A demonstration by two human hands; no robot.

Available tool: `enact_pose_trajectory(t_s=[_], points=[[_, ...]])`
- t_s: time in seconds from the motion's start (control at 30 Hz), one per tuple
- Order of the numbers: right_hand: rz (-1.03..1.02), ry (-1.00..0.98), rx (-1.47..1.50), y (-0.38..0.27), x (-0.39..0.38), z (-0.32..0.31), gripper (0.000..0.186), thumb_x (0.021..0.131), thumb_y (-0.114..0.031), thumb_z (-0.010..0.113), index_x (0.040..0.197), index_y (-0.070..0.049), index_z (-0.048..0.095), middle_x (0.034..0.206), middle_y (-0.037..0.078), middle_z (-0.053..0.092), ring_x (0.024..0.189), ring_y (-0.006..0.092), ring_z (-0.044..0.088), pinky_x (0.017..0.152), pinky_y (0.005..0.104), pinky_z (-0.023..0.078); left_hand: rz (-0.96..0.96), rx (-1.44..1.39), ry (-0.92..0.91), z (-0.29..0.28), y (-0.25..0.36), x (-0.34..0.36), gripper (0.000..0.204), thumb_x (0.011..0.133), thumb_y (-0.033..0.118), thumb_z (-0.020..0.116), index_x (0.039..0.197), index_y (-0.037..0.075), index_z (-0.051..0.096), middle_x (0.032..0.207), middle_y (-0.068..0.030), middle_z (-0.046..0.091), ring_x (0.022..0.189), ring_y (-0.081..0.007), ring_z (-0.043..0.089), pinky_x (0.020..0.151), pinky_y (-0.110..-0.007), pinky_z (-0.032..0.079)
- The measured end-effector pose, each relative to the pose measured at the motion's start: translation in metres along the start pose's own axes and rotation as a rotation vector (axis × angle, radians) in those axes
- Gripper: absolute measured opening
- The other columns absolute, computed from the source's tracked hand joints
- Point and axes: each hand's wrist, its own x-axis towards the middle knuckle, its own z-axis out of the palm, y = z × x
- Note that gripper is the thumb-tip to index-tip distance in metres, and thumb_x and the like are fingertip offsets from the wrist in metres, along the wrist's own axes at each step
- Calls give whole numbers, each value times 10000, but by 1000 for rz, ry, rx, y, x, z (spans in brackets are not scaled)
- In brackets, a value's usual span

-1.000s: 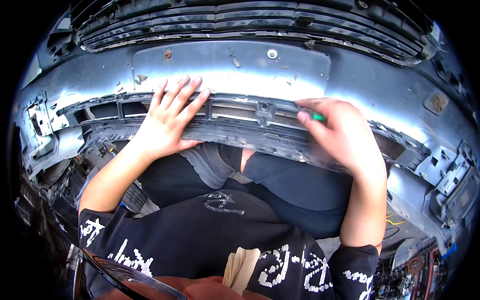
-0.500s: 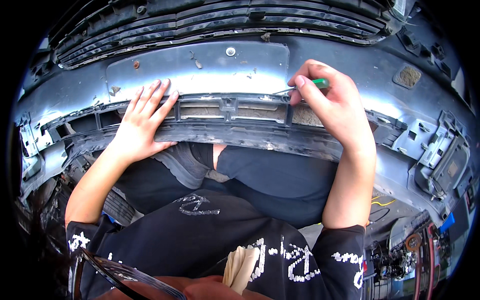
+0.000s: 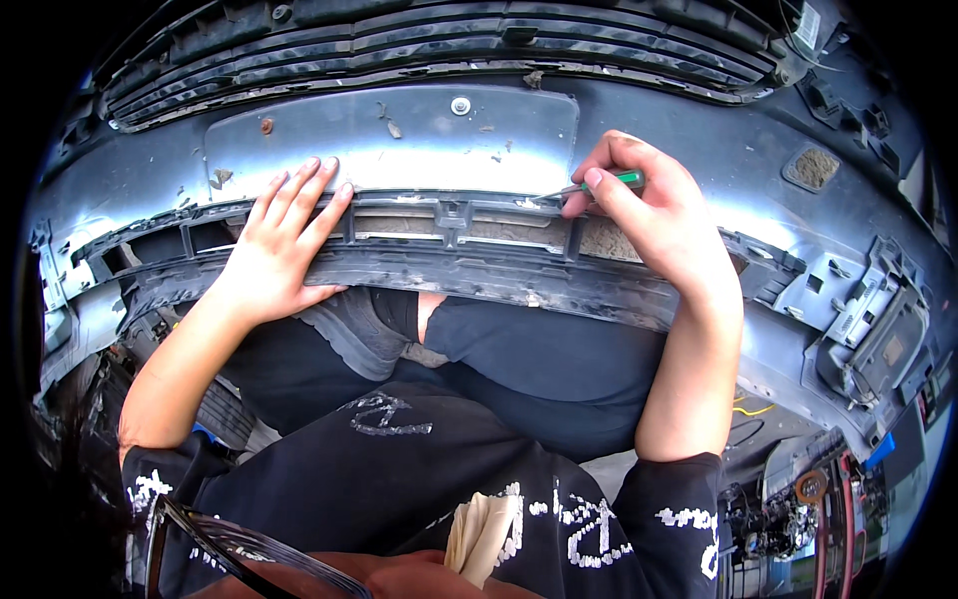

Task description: The person uses a prying tool to manipulate the inner plastic clips and components of a car bumper while sitting on the ground, then handles a wire and a detached trim piece.

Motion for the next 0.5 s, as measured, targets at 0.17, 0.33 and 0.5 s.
enact_pose_trajectory(t_s=[0.17, 0.33, 0.5], points=[[15, -9, -85, -1, 5, -5, 182, 1126, -122, 672, 1122, 58, 704, 1002, 54, 709, 949, 149, 763, 919, 320, 611, -2, 0, -9, -2, 1, -1, 1310, 708, 473, 1003, 1794, 114, 363, 1855, -229, 302, 1736, -419, 266, 1414, -581, 213], [170, -159, -357, -31, 6, -2, 232, 1088, -61, 671, 1261, 43, 786, 908, 56, 774, 759, 104, 733, 649, 297, 594, 4, 3, -13, -2, 1, 2, 1320, 700, 467, 1009, 1795, 115, 359, 1856, -226, 300, 1734, -418, 268, 1413, -585, 212], [482, -386, -880, -99, 43, 3, 490, 952, 28, 652, 1402, -72, 817, 937, 149, 848, 631, 214, 743, 627, 368, 616, 8, -13, 12, -1, 0, -1, 1319, 699, 471, 1010, 1792, 116, 363, 1853, -224, 308, 1733, -418, 272, 1412, -585, 214]])
